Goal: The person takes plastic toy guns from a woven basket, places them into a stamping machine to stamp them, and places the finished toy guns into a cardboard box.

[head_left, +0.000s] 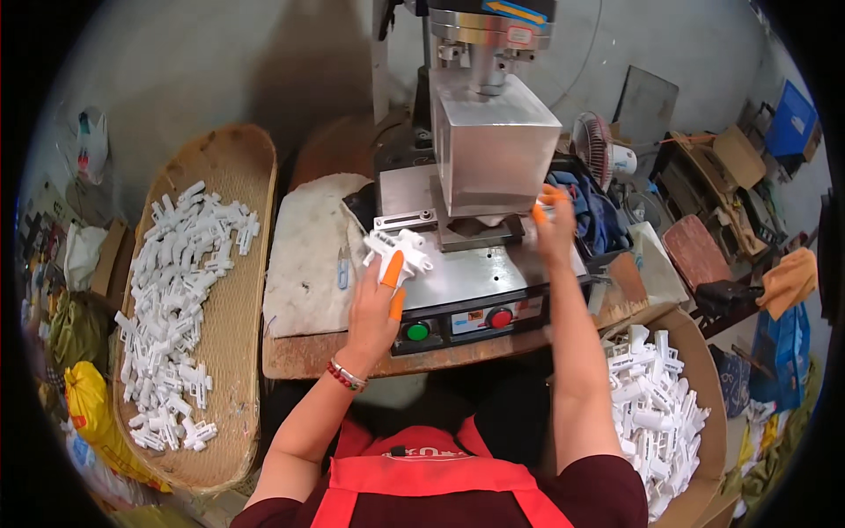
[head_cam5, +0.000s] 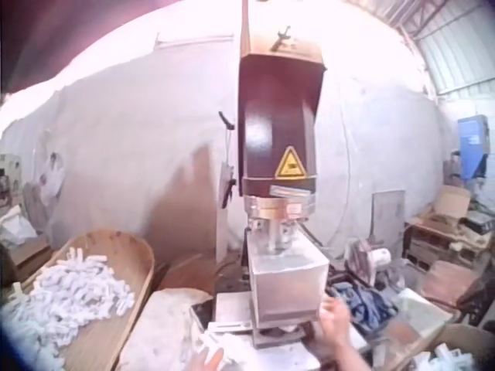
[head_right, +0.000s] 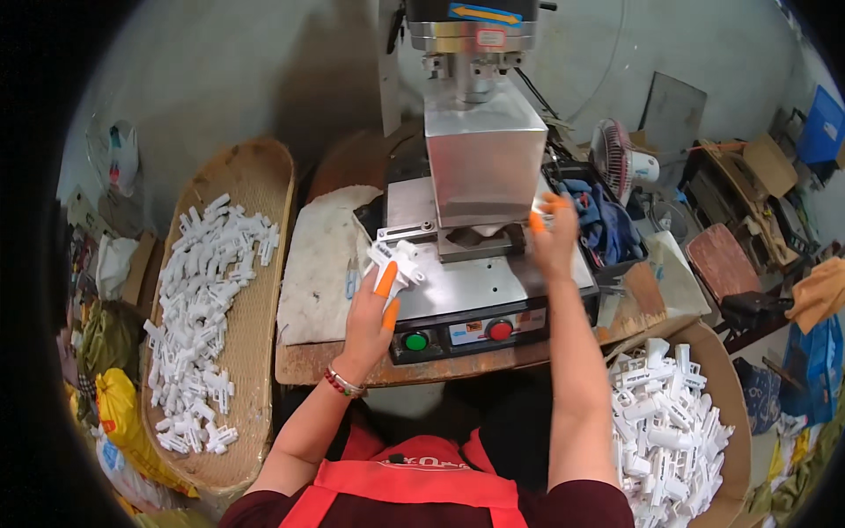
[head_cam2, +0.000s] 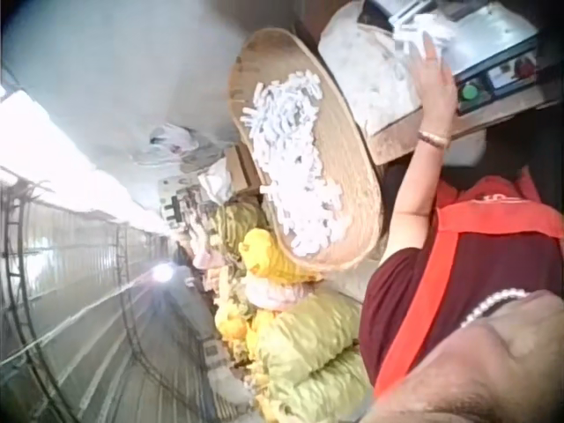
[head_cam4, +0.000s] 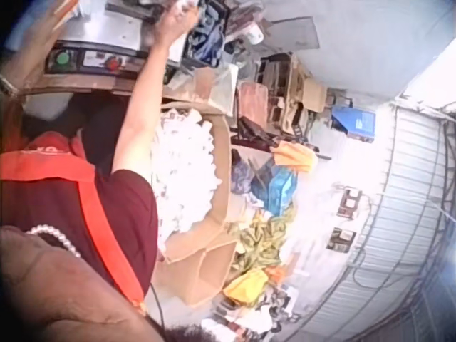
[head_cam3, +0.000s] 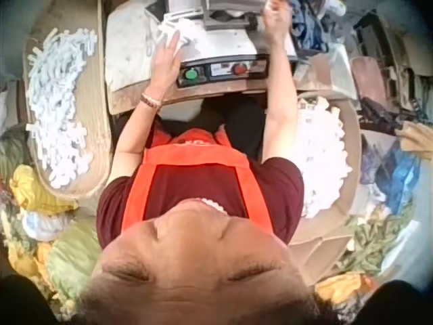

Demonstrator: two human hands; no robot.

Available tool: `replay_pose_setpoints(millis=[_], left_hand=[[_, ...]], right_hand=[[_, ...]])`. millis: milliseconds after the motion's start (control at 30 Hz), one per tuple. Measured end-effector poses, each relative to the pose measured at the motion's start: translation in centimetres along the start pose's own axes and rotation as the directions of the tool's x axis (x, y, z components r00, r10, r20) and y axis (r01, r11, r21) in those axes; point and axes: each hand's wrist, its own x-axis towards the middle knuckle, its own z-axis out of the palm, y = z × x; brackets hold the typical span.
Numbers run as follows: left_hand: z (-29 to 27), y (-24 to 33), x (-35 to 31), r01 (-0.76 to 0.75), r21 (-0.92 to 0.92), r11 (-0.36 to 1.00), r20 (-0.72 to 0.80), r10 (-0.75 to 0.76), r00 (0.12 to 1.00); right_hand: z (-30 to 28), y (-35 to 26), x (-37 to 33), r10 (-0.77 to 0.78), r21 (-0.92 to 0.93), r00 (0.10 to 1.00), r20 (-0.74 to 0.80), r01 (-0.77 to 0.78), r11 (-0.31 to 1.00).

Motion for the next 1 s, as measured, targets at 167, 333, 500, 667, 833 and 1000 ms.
replay_pose_setpoints(millis=[167, 333, 500, 667, 833, 1000], left_hand=[[2.2, 0.5, 6.5, -0.122, 0.039, 0.992, -0.068, 0.124, 0.99], [7.6, 3.0, 12.1, -0.307, 0.102, 0.946, 0.04, 0.305, 0.952], [9.9, 1.7, 11.5, -0.207, 0.126, 0.97, 0.087, 0.197, 0.976], [-0.4, 0.5, 2.8, -0.244, 0.041, 0.969, 0.241, 0.227, 0.944], [-1.0, -2.5, -1.2, -0.373, 0.088, 0.924, 0.34, 0.324, 0.883], [-3.7, -7.5, -1.9, -0.247, -0.122, 0.961, 0.179, 0.266, 0.947]], right_hand=[[-19.8, -10.4, -4.8, 0.188, -0.286, 0.982, -0.001, -0.181, 0.941], [-30.5, -18.1, -10.9, 0.339, -0.639, 0.938, 0.074, -0.216, 0.738], [-22.3, -7.4, -12.4, 0.483, -0.258, 0.858, 0.174, -0.433, 0.864], [-15.1, 0.2, -11.7, 0.528, -0.202, 0.751, 0.396, -0.49, 0.848], [-14.1, 2.9, -12.0, 0.562, -0.26, 0.728, 0.391, -0.499, 0.827], [-13.5, 3.4, -12.7, 0.66, -0.23, 0.637, 0.397, -0.627, 0.744]])
